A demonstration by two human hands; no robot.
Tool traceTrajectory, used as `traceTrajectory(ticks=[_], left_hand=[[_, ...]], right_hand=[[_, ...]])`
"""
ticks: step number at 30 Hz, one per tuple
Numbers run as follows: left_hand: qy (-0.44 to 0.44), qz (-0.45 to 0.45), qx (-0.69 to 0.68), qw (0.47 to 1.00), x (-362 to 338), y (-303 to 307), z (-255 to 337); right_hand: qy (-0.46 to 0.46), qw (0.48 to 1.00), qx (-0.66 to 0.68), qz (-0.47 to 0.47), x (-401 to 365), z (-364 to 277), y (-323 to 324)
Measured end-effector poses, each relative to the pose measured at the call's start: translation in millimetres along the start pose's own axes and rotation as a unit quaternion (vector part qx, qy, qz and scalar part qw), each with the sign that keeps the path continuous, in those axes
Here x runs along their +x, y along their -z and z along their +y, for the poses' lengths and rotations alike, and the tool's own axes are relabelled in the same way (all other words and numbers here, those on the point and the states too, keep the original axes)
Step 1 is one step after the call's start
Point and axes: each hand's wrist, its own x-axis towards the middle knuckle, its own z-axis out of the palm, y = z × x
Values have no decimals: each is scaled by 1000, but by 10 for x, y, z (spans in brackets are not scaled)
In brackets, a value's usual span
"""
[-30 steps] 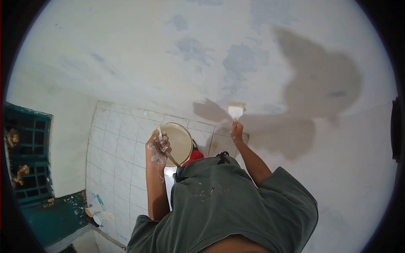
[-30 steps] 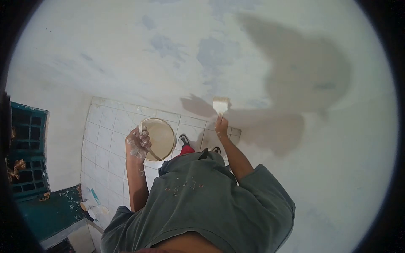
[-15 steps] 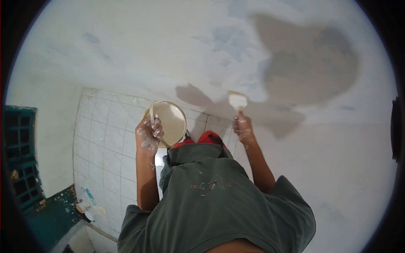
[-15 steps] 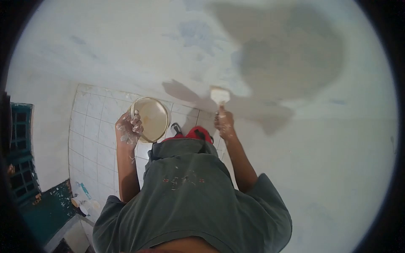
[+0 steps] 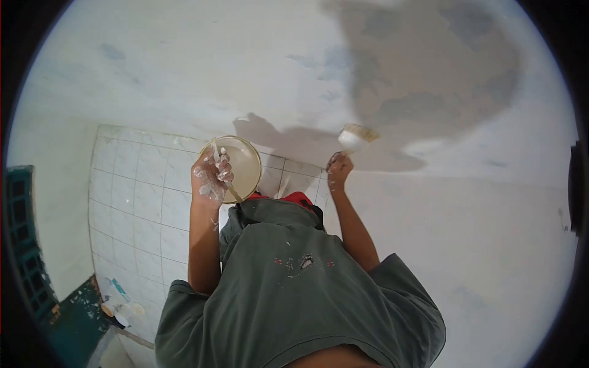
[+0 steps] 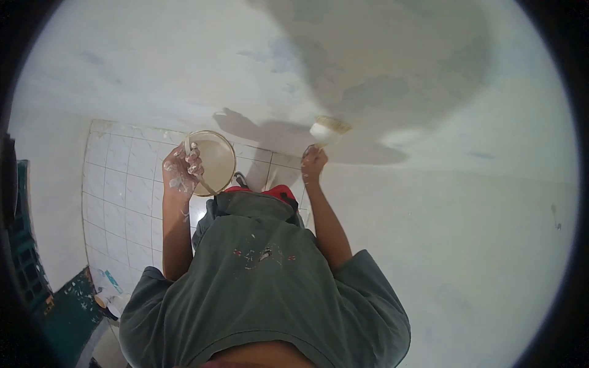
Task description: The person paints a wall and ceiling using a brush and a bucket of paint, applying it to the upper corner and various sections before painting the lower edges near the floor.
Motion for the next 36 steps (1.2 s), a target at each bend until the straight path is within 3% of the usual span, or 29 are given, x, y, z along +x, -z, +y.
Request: traceTrajectory(ticks=[6,9,11,12,14,15,18,22,25,27,28,30,31,33,34,36], left_hand=[[-20,20,15,999,-8,-3,-17],[-20,10,9,1000,-18,-7,-11],[-23,-22,8,999,-6,30,-11],[-25,-25,6,999,7,27,-14],[-36,-14,22,999,2,11,-13],[-38,-15,21,999,-2,14,-13],[-35,3,32,999,-9,-12,-8],[-42,33,35,998,-20,-16,-23],[-45,53,31,997,-16,-30,-32],[-43,57,32,997,-21,-40,-20],[-38,49,31,998,-19,-39,-18],[-30,39,35,998,-20,-16,-8],[-21,32,28,999,-15,-9,-2],[-5,17,28,999,-14,-9,7],[-3,12,38,999,-17,-12,17],[-4,1,46,999,-16,-42,6]], right_hand=[[-58,998,19,22,-179,520,-48],[-109,989,-98,3,-285,648,68],[-377,922,-87,-20,-372,503,27],[-373,923,-88,-21,-331,546,44],[-515,856,-16,-41,-255,635,65],[-529,848,-5,-28,-211,591,32],[-476,877,-21,-57,-91,22,-73],[-425,900,59,-77,-12,-891,60],[-411,909,49,-44,-92,-1750,-23],[-254,966,50,-14,-164,-2057,-65],[-253,966,53,-12,-140,-2007,-82],[-31,996,79,34,-16,-1699,-120],[-78,982,134,111,72,-1446,-170],[-56,997,34,-43,224,-770,-33],[2,998,17,-64,235,-348,24],[5,999,0,-35,126,112,-49]])
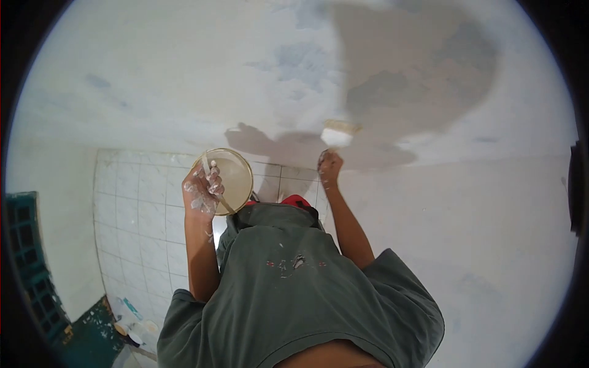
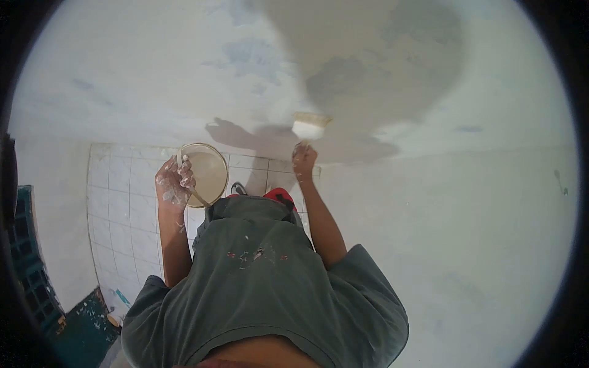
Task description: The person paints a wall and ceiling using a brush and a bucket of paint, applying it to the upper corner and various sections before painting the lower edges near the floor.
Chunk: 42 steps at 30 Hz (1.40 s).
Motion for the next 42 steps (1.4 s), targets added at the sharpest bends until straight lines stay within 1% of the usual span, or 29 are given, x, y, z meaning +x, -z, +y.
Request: traceTrajectory(ticks=[1,2,4,6,8,10,11,12,13,14,16,17,20,22,24,26,27,28,29,30,32,33,34,35,36,38,39,41,42], left_hand=[[-7,1,11,1000,-9,-17,4],[-12,2,23,1000,-17,-23,11],[-16,9,24,1000,-25,-47,1],[-15,10,30,999,-39,-54,17],[-4,-15,15,1000,-28,-33,20],[1,-26,19,999,-21,-16,12],[1,-29,16,999,-13,-9,18],[0,-40,20,999,-5,-6,33],[9,-44,18,999,-1,9,40],[18,-45,15,999,2,32,39],[23,-54,21,998,36,79,36],[30,-63,26,997,48,86,38],[39,-44,16,998,22,44,44],[32,-40,12,999,38,71,34],[19,-30,2,999,40,100,9],[9,-41,-5,999,47,117,-2],[6,-39,-8,999,39,111,-3],[-2,-24,-18,1000,22,88,-7],[-12,-14,-16,1000,6,69,-15],[-18,-3,-14,1000,-7,50,-15],[-25,26,-45,998,2,59,-14],[-19,21,-47,998,-7,46,-12],[-17,14,-44,999,-13,55,-25],[-23,32,-50,998,-25,29,-26],[-31,46,-56,997,-48,-27,-20],[-41,94,-62,993,-56,-74,-24],[-38,81,-52,995,-55,-50,-16],[-29,93,-48,994,-67,-90,-1],[-31,98,-45,994,-78,-104,-18]], right_hand=[[-36,999,-17,11,-65,189,-26],[-33,999,-15,13,-125,304,-68],[-77,996,23,23,-222,498,-141],[-87,996,6,35,-322,663,-191],[-94,994,-12,48,-408,762,-177],[-301,951,-64,41,-513,739,-167],[-294,953,-59,46,-520,727,-154],[-421,906,27,26,-500,712,-120],[-540,835,110,-1,-448,705,-83],[-537,836,109,-3,-388,709,-51],[-495,867,44,30,-243,571,-29],[-460,887,-6,28,-128,323,-41],[-424,906,0,12,-75,-369,-70],[-369,929,-27,8,-170,-957,-118],[-289,956,-35,18,-226,-1437,-114],[-199,974,-54,91,-195,-1736,-198],[-207,974,-60,75,-144,-1756,-197],[-110,990,-2,87,-79,-1771,-188],[-12,994,62,93,1,-1756,-188],[-22,995,61,73,85,-1718,-176],[-91,990,102,24,259,-1529,-152],[-103,990,93,5,325,-1432,-145],[-161,972,169,-18,351,-1254,-122],[-223,944,241,-34,344,-1067,-99],[-235,941,239,-47,324,-884,-73],[-298,918,259,-26,243,-480,-10],[-308,915,259,-34,163,-326,-3],[-383,882,275,4,-87,-178,58],[-391,878,274,-4,-128,-96,66]])
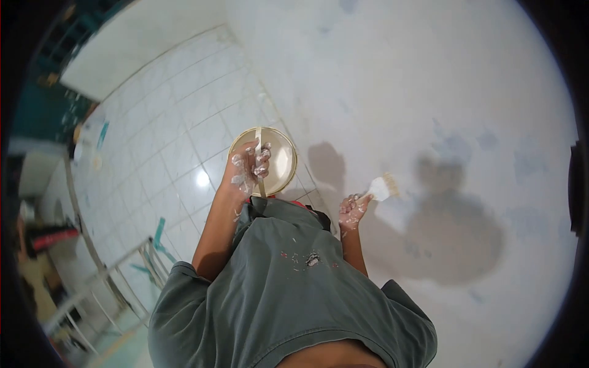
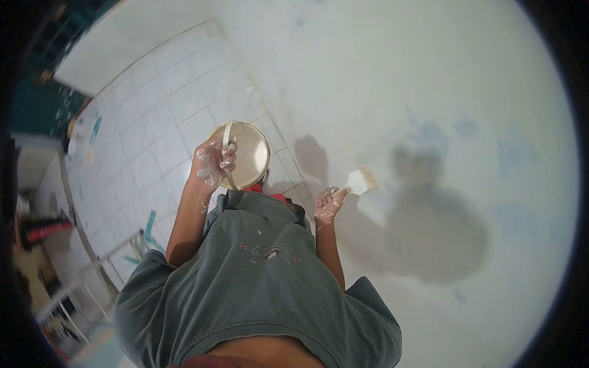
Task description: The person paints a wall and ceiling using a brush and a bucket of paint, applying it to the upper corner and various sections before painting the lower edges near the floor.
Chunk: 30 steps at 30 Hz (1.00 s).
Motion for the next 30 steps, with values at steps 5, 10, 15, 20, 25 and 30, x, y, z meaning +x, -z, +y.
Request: traceTrajectory(ticks=[5,10,15,20,25,30], left_hand=[[-12,45,10,999,-30,-83,26],[-19,56,17,998,-38,-83,-11],[-19,26,27,999,8,-2,-34],[-27,23,57,998,23,14,-22],[-28,-5,55,998,71,90,-34],[-23,-33,53,998,57,63,-3]], right_hand=[[-222,955,14,198,242,184,219],[-123,981,11,146,321,-212,19],[54,987,67,134,-54,-793,-197],[60,982,139,111,-299,-793,-158],[60,981,154,102,-424,-607,81],[58,980,165,96,-512,-464,246]])
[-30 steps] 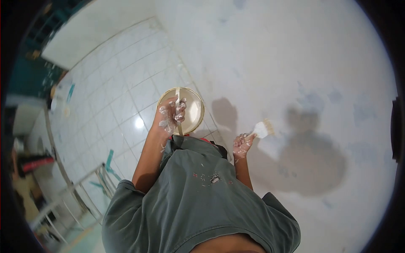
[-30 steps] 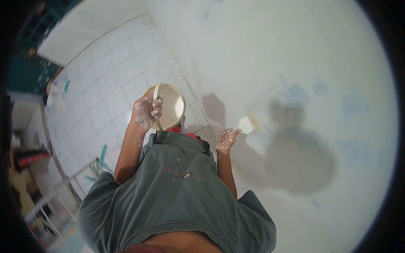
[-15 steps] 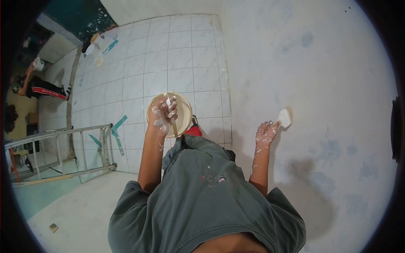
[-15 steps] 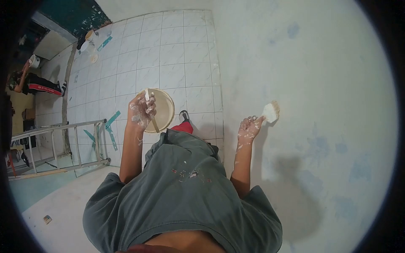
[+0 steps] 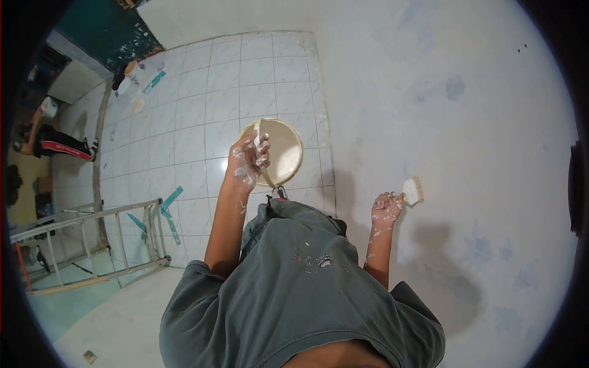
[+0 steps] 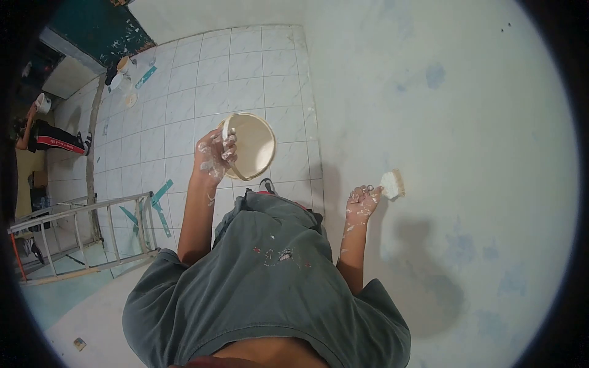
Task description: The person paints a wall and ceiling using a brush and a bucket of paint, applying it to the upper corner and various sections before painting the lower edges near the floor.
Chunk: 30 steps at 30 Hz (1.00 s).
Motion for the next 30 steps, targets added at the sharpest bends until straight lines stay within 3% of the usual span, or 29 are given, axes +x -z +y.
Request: traceTrajectory(ticks=[8,18,24,30], left_hand=[[7,-51,33,998,-20,-35,54],[12,4,17,1000,-17,-6,10],[-22,36,41,998,-158,-151,5],[-43,36,37,998,-230,-243,-4]], right_hand=[[12,1000,24,3,174,112,166],[-12,998,-36,40,423,73,-222],[-65,996,-61,1,737,96,-356],[-86,994,-53,-35,416,26,-736]])
